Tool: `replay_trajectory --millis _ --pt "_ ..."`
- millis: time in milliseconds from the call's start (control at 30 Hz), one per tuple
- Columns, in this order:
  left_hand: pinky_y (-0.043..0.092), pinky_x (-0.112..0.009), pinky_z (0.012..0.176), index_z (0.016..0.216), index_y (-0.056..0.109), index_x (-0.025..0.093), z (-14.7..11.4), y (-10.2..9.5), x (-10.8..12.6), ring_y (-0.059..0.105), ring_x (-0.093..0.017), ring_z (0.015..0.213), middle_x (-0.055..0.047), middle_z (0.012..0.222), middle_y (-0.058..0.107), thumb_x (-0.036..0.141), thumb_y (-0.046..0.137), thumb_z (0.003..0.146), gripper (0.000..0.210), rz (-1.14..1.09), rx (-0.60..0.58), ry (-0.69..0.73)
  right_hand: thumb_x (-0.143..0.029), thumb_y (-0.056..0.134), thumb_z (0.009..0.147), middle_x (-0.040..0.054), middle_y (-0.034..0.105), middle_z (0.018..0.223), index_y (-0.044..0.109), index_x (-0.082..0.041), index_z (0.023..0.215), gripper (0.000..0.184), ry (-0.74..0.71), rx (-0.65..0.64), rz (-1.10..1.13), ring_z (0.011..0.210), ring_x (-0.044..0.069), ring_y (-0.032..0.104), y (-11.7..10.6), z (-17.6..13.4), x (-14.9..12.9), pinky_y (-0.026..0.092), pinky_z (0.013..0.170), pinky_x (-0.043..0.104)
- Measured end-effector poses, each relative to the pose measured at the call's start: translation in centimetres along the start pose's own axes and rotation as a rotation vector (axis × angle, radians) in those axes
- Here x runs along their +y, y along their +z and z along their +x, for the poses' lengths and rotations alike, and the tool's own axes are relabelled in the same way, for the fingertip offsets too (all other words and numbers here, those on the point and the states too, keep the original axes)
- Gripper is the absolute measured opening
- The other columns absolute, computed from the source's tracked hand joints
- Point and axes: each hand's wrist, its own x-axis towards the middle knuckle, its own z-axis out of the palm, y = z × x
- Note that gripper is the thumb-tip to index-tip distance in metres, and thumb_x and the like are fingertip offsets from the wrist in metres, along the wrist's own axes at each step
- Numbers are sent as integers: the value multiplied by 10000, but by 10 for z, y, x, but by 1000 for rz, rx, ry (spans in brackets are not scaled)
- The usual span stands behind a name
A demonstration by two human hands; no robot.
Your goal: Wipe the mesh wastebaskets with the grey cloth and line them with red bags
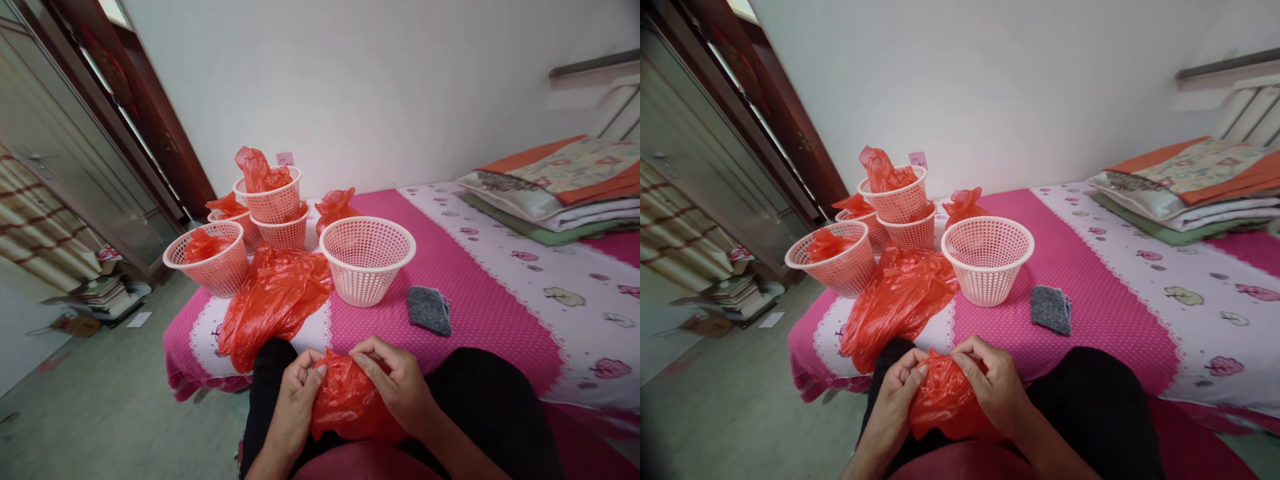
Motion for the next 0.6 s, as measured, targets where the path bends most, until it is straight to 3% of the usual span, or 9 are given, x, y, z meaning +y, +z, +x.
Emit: replay_trajectory --millis 133,233,300,433,500,600 --pt "508 -235 671 1030 704 198 -5 0 5 635 -129 688 -25 857 718 491 837 830 378 -36 -90 -7 -409 599 1008 -4 682 701 690 -197 819 298 61 72 25 641 150 631 -4 2 -1 481 610 243" --pt "550 -340 920 1304 696 256 -9 4 10 709 -251 1046 -87 1207 746 409 940 708 661 133 -170 -1 -445 611 1001 -13 644 665 687 -195 809 324 96 109 55 600 140 585 -4 1 1 453 572 242" --pt "528 -356 993 1359 691 267 -10 5 11 683 -281 1160 -93 1301 727 345 956 681 732 275 -164 11 -463 620 996 -13 644 663 694 -195 834 322 122 116 83 593 142 584 -4 1 4 461 569 246" --pt "549 -287 774 1139 757 197 -3 -1 10 713 -202 857 -70 996 780 453 844 818 420 224 18 44 -492 659 973 56 770 907 728 -199 1047 310 137 193 123 844 208 729 -7 2 14 573 778 301" --pt "525 -245 679 1019 733 189 2 -7 11 686 -159 725 -31 858 760 466 859 801 375 86 169 69 -524 658 970 89 786 1048 722 -211 1120 353 129 267 129 1005 244 743 -12 4 21 577 913 356" --pt "534 -221 642 919 701 188 8 -16 15 669 -127 647 0 802 749 421 931 712 387 -104 323 118 -572 652 959 107 779 1125 723 -228 1142 397 144 362 106 1098 275 726 -21 8 36 560 989 417"
